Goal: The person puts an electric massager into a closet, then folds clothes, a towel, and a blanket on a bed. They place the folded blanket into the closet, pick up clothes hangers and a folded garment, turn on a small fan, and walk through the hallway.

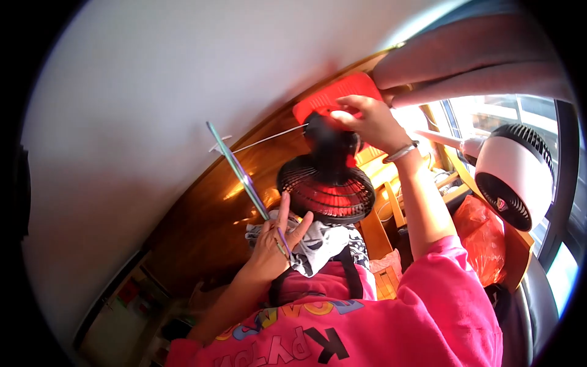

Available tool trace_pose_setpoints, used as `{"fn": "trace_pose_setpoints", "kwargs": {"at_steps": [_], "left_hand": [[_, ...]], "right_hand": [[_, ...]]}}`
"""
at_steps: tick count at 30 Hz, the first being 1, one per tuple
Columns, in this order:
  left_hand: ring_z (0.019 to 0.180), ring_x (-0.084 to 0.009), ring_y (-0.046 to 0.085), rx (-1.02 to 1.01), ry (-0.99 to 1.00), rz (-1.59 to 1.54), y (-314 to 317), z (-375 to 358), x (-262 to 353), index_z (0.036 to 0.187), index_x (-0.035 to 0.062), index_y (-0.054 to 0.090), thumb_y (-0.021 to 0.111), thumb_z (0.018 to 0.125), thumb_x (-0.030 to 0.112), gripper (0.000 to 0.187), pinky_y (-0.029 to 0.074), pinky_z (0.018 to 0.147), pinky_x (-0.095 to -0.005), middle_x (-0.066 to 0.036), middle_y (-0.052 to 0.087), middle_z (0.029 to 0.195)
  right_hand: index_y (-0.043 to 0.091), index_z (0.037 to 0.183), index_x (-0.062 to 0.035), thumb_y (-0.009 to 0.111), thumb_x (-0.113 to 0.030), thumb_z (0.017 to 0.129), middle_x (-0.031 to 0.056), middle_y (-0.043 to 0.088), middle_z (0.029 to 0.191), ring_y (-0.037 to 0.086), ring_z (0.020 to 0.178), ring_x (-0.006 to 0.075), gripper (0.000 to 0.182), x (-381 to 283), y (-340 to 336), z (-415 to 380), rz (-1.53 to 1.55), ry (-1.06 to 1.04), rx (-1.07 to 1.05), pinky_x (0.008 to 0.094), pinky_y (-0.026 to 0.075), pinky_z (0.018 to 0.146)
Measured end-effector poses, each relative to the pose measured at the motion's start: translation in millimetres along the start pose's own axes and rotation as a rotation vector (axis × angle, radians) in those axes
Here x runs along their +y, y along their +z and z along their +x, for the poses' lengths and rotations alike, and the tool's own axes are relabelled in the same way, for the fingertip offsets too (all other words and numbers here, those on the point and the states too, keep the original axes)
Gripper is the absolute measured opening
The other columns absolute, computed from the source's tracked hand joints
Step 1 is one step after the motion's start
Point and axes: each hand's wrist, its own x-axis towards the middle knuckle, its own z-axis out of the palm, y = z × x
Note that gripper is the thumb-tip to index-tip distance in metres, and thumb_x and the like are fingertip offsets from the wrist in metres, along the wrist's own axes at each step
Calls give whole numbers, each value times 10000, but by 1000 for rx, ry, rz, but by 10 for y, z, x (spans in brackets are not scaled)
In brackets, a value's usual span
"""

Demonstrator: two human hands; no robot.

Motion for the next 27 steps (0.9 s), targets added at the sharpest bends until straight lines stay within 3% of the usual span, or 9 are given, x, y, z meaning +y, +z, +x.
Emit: {"fn": "trace_pose_setpoints", "kwargs": {"at_steps": [5,8,9,10,12,14,18,23,27], "left_hand": [[956,-351,583,99,-2,-129,-215,-219,54,1457,47,225,525,736,-38,786,400,846,-426,-322,118,1484],[1036,-309,575,15,-149,-299,-409,-642,-45,1455,28,224,611,686,45,861,388,814,-410,-229,533,1252],[1035,-290,589,-18,-231,-347,-502,-826,-93,1380,23,382,662,706,104,735,406,841,-423,-155,643,1044],[1035,-290,589,28,-269,-338,-589,-1024,-140,1380,23,382,662,706,104,735,406,841,-423,-155,643,1044],[875,-182,611,206,-586,-759,-730,-1432,-185,1197,3,550,744,725,100,519,463,788,-342,-108,650,925],[936,-132,593,501,-571,-857,-710,-1934,-298,1091,8,595,796,710,136,449,488,773,-305,-78,650,989],[1018,-156,581,834,-715,-974,-1030,-3166,-271,1153,20,563,798,713,145,514,479,864,-313,-80,623,1098],[1077,-171,552,1401,-564,-1043,-1010,-4579,-235,1224,24,518,780,739,116,559,459,909,-317,-65,586,1171],[1059,-166,552,1904,-550,-1040,-818,-5215,-228,1253,22,493,756,775,151,561,458,902,-313,-53,580,1169]], "right_hand": [[633,1082,-10,672,-193,844,115,666,952,644,869,171,303,-277,-146,-216,-49,-76,49,293,510,735],[624,1103,-13,647,-143,858,89,653,935,625,834,142,279,-807,-67,-342,-75,-120,-34,280,500,719],[618,1117,-10,635,-134,864,92,654,936,625,842,142,283,-998,57,-384,-72,-138,-88,281,498,723],[617,1126,-13,652,-142,852,89,651,962,623,863,152,305,-1215,214,-422,30,-94,-160,285,496,734],[596,1173,-26,684,-152,828,91,643,1008,619,882,168,378,-1551,558,-505,-40,-191,-295,286,492,741],[559,1239,-46,739,-200,785,85,630,1066,596,949,180,512,-2138,951,-688,-48,-377,-492,299,481,781],[117,1496,-94,866,-300,627,117,336,1458,409,1250,226,1165,-3179,2130,-1215,85,-654,-808,375,354,987],[132,1473,-21,874,-273,623,144,305,1462,284,1360,238,1155,-3969,3940,-2011,290,-650,-1300,362,225,1106],[378,1349,17,801,-156,696,108,532,1260,500,1176,217,797,-4559,4896,-2720,315,-488,-1442,351,391,999]]}}
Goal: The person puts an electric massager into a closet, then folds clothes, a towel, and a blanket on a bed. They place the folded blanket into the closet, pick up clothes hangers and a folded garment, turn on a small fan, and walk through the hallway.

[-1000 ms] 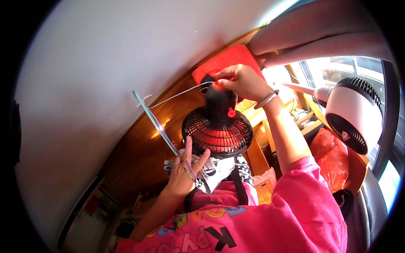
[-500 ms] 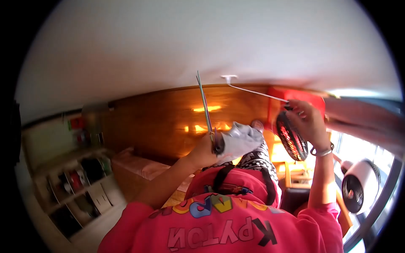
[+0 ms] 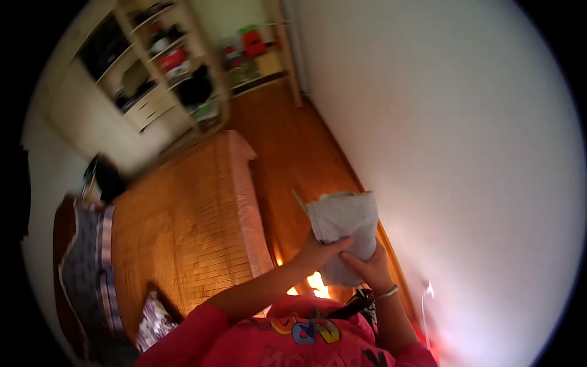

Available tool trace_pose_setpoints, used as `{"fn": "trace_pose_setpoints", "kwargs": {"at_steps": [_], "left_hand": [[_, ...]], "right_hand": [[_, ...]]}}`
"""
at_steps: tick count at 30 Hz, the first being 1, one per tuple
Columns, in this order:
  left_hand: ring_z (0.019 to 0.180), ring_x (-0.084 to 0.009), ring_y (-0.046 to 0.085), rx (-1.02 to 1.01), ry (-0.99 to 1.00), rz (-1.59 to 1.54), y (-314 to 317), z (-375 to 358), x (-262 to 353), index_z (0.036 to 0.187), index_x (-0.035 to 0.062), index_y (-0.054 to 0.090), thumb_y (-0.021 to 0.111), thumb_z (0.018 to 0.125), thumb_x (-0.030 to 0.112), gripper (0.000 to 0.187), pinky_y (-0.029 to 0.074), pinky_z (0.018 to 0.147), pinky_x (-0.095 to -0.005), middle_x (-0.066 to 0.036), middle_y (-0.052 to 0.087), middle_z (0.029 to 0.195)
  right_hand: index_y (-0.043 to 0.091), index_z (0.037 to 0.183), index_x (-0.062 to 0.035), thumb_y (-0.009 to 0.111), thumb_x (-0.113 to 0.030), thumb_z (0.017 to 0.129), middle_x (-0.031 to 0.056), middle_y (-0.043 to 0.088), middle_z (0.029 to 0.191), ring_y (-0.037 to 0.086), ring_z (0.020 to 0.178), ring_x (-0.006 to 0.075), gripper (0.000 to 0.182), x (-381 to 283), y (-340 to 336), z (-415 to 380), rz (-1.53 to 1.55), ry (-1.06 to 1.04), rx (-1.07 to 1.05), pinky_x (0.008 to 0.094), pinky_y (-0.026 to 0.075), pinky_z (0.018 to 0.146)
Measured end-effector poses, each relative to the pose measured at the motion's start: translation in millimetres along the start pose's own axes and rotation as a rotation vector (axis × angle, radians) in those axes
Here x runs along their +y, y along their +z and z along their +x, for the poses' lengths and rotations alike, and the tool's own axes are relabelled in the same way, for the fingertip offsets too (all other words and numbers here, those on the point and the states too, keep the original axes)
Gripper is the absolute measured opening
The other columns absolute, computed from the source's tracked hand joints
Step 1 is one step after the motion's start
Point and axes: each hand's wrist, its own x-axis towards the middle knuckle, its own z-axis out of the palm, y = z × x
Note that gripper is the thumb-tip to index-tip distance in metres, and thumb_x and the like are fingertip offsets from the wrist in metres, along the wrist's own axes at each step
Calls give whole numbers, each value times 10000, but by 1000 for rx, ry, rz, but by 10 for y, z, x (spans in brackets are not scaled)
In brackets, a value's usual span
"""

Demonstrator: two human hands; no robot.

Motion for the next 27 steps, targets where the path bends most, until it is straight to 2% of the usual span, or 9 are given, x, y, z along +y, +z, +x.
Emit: {"fn": "trace_pose_setpoints", "kwargs": {"at_steps": [2,4,8,11,12,13,19,22,27], "left_hand": [[1017,-160,568,150,59,-68,-442,121,149,1257,16,485,742,795,181,554,466,877,-307,-50,583,1163],[867,-132,600,13,-230,191,-1106,300,429,1267,0,475,690,843,272,548,473,785,-274,-54,611,1105],[672,-93,552,328,0,57,-2322,652,372,1255,-3,504,606,904,322,489,451,592,-238,-31,619,914],[613,-92,511,654,-69,37,-3154,574,584,1215,14,545,578,926,289,401,425,546,-240,-9,588,809],[566,-85,465,616,136,-308,-3495,571,496,1169,25,583,547,941,281,344,390,529,-238,0,554,714],[602,-81,487,764,193,-192,-3699,491,508,1145,54,610,552,930,292,326,404,556,-227,1,564,713],[550,-110,446,1674,473,-335,-3613,289,1107,1029,36,642,587,893,263,271,376,529,-257,-34,539,664],[541,-109,423,1891,629,-554,-3608,540,1093,975,28,634,664,831,229,249,355,530,-248,-12,478,627],[565,-80,413,1818,630,-600,-4080,1514,1375,987,18,619,633,851,192,221,329,557,-236,-4,500,679]], "right_hand": [[463,1273,28,756,-91,712,96,603,1144,588,1035,201,644,-77,195,487,-15,168,-10,331,470,909],[522,1206,30,727,-64,724,106,619,1101,602,992,192,532,-91,441,1037,99,202,-103,326,490,865],[470,1256,73,644,-152,781,146,598,1144,606,1013,260,554,104,283,2081,315,360,-330,363,501,879],[392,1307,83,616,-305,810,242,566,1167,599,1029,371,669,11,213,2802,472,511,-419,484,515,863],[398,1311,72,567,-342,846,236,554,1197,592,1041,370,645,185,113,3179,457,534,-465,474,503,886],[404,1315,61,518,-379,883,230,542,1228,584,1052,368,627,354,-77,3611,440,537,-492,465,491,910],[428,1322,16,520,-318,921,159,542,1265,540,1143,290,530,331,71,5660,468,633,-478,405,439,984],[431,1327,1,525,-335,923,129,545,1268,531,1150,273,534,295,443,6539,451,745,-553,405,425,994],[459,1304,-12,596,-300,892,103,598,1184,577,1087,231,521,222,1236,7908,276,768,-675,362,474,935]]}}
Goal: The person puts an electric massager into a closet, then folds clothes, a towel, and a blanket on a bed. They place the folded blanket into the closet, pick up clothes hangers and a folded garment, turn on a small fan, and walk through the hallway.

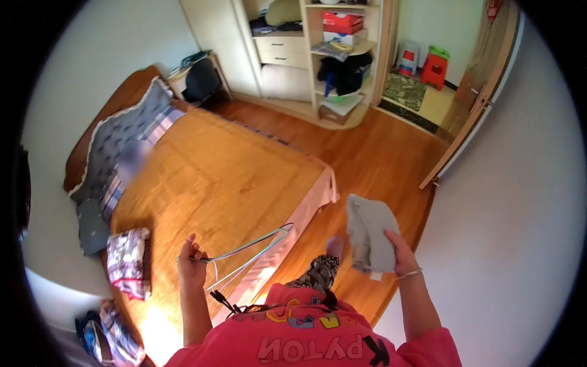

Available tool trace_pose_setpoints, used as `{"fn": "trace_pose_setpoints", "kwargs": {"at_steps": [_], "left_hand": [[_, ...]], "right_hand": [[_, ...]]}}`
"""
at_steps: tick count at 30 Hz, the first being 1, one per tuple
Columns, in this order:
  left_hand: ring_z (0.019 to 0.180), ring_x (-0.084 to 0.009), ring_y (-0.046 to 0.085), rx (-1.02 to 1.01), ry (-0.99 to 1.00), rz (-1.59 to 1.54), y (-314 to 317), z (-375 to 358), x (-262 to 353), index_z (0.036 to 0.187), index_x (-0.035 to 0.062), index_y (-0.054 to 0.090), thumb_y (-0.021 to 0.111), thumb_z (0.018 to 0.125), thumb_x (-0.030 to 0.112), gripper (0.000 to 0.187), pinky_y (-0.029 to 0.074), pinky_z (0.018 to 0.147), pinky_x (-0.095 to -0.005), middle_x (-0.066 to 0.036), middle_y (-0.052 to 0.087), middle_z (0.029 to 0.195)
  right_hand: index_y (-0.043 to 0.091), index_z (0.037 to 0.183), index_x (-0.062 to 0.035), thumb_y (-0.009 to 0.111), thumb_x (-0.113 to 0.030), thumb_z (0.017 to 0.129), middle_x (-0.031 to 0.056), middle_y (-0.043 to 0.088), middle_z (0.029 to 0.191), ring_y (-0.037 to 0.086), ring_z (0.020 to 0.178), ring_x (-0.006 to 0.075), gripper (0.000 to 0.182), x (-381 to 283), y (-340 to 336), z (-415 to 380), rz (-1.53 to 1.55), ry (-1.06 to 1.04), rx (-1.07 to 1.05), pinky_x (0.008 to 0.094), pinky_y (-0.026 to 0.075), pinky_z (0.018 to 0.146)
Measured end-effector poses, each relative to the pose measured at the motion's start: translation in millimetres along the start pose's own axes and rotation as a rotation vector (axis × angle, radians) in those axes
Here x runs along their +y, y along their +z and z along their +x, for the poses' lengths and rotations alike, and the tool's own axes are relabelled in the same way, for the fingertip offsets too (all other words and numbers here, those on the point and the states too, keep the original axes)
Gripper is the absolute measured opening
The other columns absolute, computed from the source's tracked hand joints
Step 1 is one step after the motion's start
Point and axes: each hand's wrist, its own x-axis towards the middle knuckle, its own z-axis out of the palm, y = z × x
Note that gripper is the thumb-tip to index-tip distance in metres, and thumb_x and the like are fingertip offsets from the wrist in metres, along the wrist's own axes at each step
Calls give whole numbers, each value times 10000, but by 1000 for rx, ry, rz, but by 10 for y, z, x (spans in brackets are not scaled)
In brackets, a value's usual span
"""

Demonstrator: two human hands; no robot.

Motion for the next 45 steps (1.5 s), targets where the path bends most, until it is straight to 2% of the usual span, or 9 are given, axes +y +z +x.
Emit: {"fn": "trace_pose_setpoints", "kwargs": {"at_steps": [10,15,19,22,24,31,33,37,45], "left_hand": [[628,-54,460,-817,-115,531,4007,1147,-1846,1147,48,593,575,881,214,315,343,560,-203,-3,595,766],[674,-49,525,-1295,-92,885,5638,1069,-2969,1435,58,262,755,777,304,858,404,554,-209,-95,639,1044],[682,-58,550,-1428,-11,969,6547,1089,-3808,1471,36,73,752,782,310,1006,423,576,-208,-150,565,1204],[1003,-202,607,-1410,-19,934,7256,1295,-4472,1463,5,-22,743,726,496,1170,486,760,-296,-210,514,1270],[992,-158,572,-1359,-85,876,7726,1421,-4670,1446,44,-157,751,789,301,1150,467,826,-292,-212,422,1366],[1246,-237,440,-1189,-678,508,9117,2209,-5001,1450,19,176,699,837,253,840,395,1005,-367,-180,418,1383],[1145,-240,534,-880,-922,143,9614,2171,-4893,1344,27,404,661,854,349,640,443,956,-369,-105,534,1269],[1085,-230,576,-841,-830,203,10574,2799,-5289,1307,37,458,653,869,280,538,471,925,-357,-97,574,1216],[1062,-228,602,-1072,-878,363,12896,4009,-5780,1255,-15,508,681,850,267,523,498,902,-350,-131,588,1211]], "right_hand": [[449,1310,-16,596,-306,889,124,577,1221,563,1117,245,533,-1785,-508,1534,132,-19,50,383,459,959],[411,1348,-14,501,-382,919,143,541,1276,540,1146,282,572,-2338,-1283,1834,341,-300,167,414,426,994],[379,1366,-12,442,-373,947,145,505,1313,507,1182,296,556,-2810,-2015,2345,492,-413,269,425,402,1016],[366,1373,-17,427,-350,957,148,497,1320,507,1178,312,537,-3436,-2547,3010,448,-374,231,436,402,1016],[385,1364,-13,505,-350,919,159,514,1307,504,1193,314,571,-4071,-2682,3496,386,-318,206,439,398,1024],[397,1342,10,677,-278,818,112,532,1274,540,1131,221,660,-6590,-1908,5135,-215,-257,-263,363,437,961],[433,1308,14,710,-236,802,89,548,1232,543,1082,170,629,-7021,-1799,5586,-546,-36,-356,317,453,917],[460,1292,20,732,-212,789,97,556,1209,543,1065,175,617,-7538,-2045,6700,-860,-165,-395,315,463,898],[434,1326,-13,607,-299,884,99,556,1215,527,1109,193,554,-8527,-3294,7691,-485,-119,57,370,440,944]]}}
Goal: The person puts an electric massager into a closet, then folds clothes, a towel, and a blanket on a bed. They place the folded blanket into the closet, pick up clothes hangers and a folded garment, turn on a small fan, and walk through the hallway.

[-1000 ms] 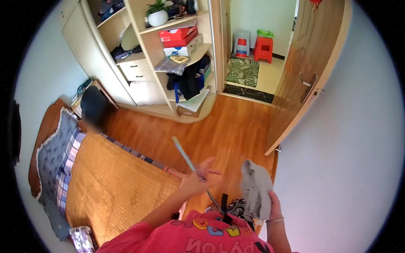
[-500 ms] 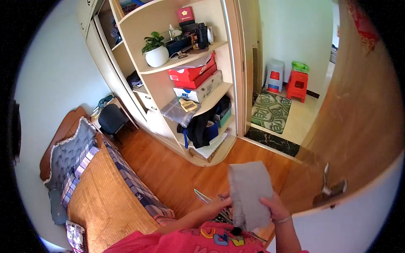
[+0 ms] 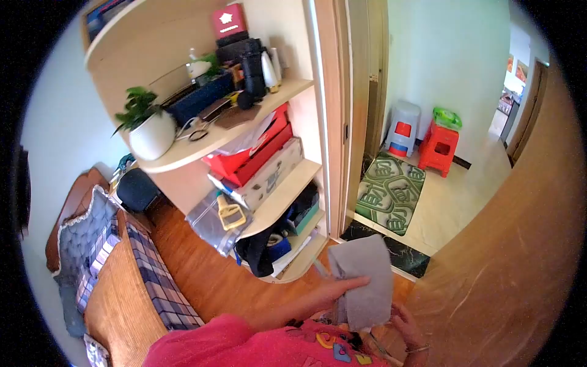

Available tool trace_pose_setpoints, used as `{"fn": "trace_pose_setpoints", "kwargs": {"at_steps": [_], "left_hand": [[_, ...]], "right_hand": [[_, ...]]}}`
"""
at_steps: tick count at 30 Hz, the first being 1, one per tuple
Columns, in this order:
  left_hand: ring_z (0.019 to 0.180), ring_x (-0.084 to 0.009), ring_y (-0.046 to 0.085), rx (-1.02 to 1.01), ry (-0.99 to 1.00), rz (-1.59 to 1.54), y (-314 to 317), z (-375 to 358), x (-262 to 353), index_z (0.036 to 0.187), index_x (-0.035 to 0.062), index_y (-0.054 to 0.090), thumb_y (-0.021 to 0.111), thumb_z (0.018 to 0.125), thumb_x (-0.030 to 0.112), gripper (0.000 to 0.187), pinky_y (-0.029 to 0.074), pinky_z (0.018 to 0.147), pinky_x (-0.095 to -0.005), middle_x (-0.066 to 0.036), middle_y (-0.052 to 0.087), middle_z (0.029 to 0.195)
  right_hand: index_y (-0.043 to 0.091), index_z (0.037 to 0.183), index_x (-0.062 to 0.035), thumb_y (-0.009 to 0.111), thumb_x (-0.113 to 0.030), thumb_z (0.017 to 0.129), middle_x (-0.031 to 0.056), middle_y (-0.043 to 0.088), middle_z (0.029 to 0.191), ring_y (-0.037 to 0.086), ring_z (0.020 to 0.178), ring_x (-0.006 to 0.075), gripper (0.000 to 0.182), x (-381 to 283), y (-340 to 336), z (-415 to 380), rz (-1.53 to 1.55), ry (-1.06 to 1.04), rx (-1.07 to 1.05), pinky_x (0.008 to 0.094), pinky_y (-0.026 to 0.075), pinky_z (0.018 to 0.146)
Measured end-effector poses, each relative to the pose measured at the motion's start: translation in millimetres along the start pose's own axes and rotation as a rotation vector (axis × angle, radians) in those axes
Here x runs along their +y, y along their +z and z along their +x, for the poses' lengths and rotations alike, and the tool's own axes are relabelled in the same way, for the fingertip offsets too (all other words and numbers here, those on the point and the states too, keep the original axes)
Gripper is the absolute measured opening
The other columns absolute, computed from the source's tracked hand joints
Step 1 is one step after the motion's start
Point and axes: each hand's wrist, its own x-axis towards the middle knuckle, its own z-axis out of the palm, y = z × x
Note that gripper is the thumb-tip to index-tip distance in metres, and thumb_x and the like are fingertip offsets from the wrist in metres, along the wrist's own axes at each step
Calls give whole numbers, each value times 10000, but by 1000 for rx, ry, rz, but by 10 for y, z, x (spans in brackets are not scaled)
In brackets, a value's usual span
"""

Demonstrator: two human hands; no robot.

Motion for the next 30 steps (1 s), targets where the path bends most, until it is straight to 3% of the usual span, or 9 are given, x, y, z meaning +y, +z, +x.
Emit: {"fn": "trace_pose_setpoints", "kwargs": {"at_steps": [8,10,12,16,19,21,24,27,30], "left_hand": [[1043,-220,605,11,-77,234,171,1615,678,1263,38,516,737,801,275,564,486,913,-348,-90,628,1137],[1036,-219,608,-5,45,121,195,1958,781,1247,36,531,731,806,275,540,488,910,-354,-92,631,1133],[1029,-218,611,-73,139,33,194,2345,974,1232,34,546,725,812,275,516,490,908,-360,-93,633,1129],[1060,-224,598,-34,-142,-298,545,2673,1809,1262,40,521,680,844,236,488,474,940,-368,-102,628,1139],[1110,-225,571,105,55,-13,366,3520,1953,1284,43,492,664,855,220,495,465,953,-376,-105,602,1184],[1126,-227,559,219,186,-191,302,3911,1930,1298,46,463,655,860,207,505,477,938,-391,-103,570,1231],[1117,-261,566,215,169,-304,645,4328,2277,1305,19,447,632,866,243,527,466,954,-421,-119,574,1224],[1096,-257,565,298,66,-171,440,5203,2432,1320,40,425,693,828,202,583,472,937,-413,-119,566,1212],[1076,-265,574,242,-89,-88,516,6066,2594,1301,25,440,718,800,201,600,475,929,-417,-126,578,1187]], "right_hand": [[422,1334,-18,505,-257,939,111,536,1265,529,1137,219,470,-576,-476,1217,-222,-79,-114,359,422,982],[415,1342,-21,502,-238,939,111,531,1271,529,1137,219,466,-739,-577,1788,-193,-40,-181,350,419,985],[407,1350,-24,499,-219,940,111,527,1277,529,1138,218,463,-946,-744,2365,-117,-24,-262,342,416,987],[392,1366,-29,493,-181,942,111,518,1288,530,1139,218,462,-1419,-1296,3318,232,48,-352,325,410,992],[380,1378,-33,488,-153,943,111,512,1297,530,1140,217,463,-1731,-1725,3981,522,77,-397,312,406,996],[376,1382,-35,486,-143,944,111,510,1300,530,1140,217,465,-1958,-1942,4368,607,72,-374,308,404,997],[350,1419,-85,514,-120,926,101,516,1293,526,1142,199,521,-2414,-2225,4613,75,-264,-220,296,404,975],[344,1435,-135,530,-91,907,93,527,1267,532,1105,179,561,-3037,-2527,4672,152,-297,-29,289,402,959],[385,1400,-119,571,-84,878,131,566,1108,571,916,193,555,-3051,-3200,4983,-242,-641,180,284,458,818]]}}
